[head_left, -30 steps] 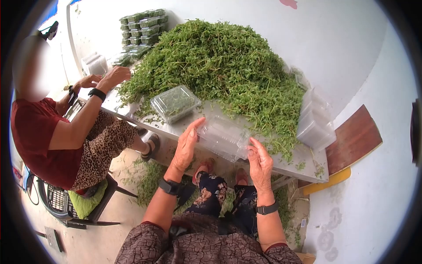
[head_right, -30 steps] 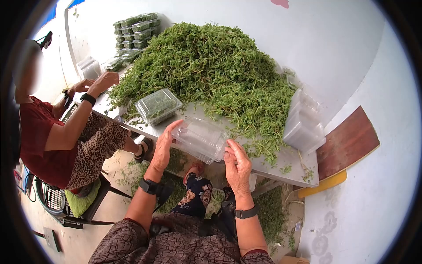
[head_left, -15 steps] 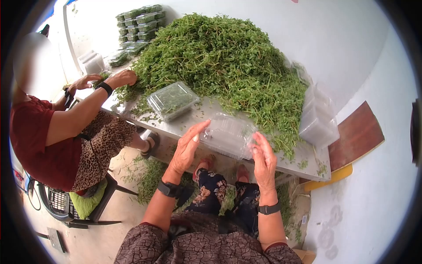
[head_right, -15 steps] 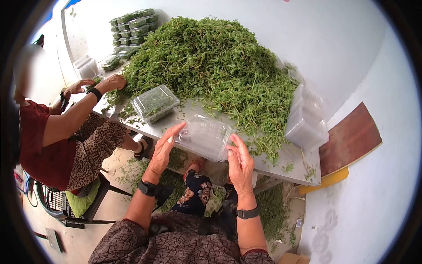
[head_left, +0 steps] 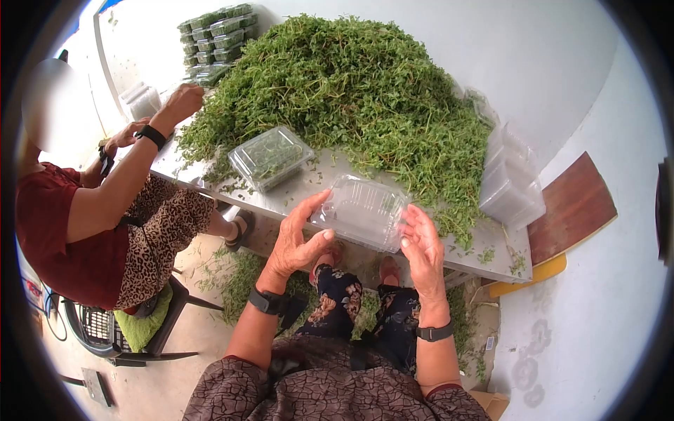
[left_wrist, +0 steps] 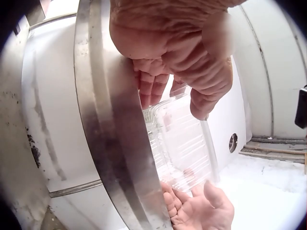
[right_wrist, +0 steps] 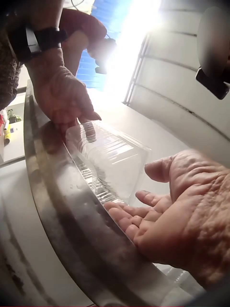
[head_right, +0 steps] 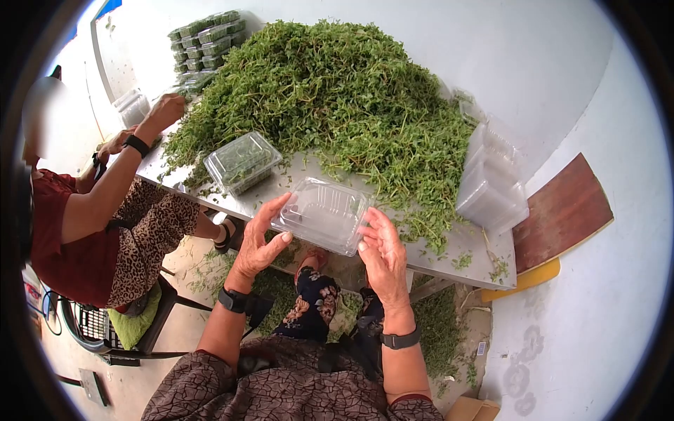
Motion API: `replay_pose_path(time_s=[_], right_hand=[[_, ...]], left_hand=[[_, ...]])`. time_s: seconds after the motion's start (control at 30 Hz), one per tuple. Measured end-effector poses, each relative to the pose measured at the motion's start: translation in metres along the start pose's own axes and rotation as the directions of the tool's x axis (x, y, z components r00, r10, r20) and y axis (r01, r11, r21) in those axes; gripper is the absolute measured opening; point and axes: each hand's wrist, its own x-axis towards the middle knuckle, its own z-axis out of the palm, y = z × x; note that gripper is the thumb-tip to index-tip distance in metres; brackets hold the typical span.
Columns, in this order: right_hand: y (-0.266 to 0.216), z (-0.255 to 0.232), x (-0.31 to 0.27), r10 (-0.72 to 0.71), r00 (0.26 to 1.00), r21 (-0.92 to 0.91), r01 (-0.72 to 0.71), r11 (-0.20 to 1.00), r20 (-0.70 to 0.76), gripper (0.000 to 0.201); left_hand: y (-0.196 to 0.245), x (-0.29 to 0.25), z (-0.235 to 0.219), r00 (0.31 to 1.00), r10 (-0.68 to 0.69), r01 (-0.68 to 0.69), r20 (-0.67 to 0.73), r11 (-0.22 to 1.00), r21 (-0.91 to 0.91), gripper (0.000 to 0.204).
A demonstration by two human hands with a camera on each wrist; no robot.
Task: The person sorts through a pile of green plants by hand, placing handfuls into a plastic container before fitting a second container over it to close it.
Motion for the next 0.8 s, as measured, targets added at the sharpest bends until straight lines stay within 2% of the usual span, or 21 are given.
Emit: replay_pose_path(time_s=[0.07,0.17,0.57,0.8], right_hand=[[-0.0004,-0.0004,-0.0013,-0.013,1.000,-0.018,0.013,1.000,0.010,0.057],[-0.0025,-0.0010,-0.0021,-0.011,1.000,-0.034,0.012,0.999,0.024,0.059],[-0.0026,-0.0009,-0.0032,-0.039,0.999,-0.082,0.040,0.996,0.014,0.061],[-0.0024,-0.0005,-0.0039,-0.023,1.000,-0.090,0.023,0.996,0.000,0.061]], left_hand=[[-0.0007,-0.0007,-0.0004,1.000,-0.005,0.005,-0.003,1.000,0.016,0.066],[-0.0005,-0.0015,-0.0014,0.999,-0.044,0.046,0.025,0.998,-0.053,0.070],[-0.0024,-0.0010,-0.0071,0.997,-0.033,0.040,0.067,0.994,-0.100,0.068],[0.0006,-0.0018,-0.0047,0.992,-0.102,0.115,0.071,0.969,-0.221,0.066]])
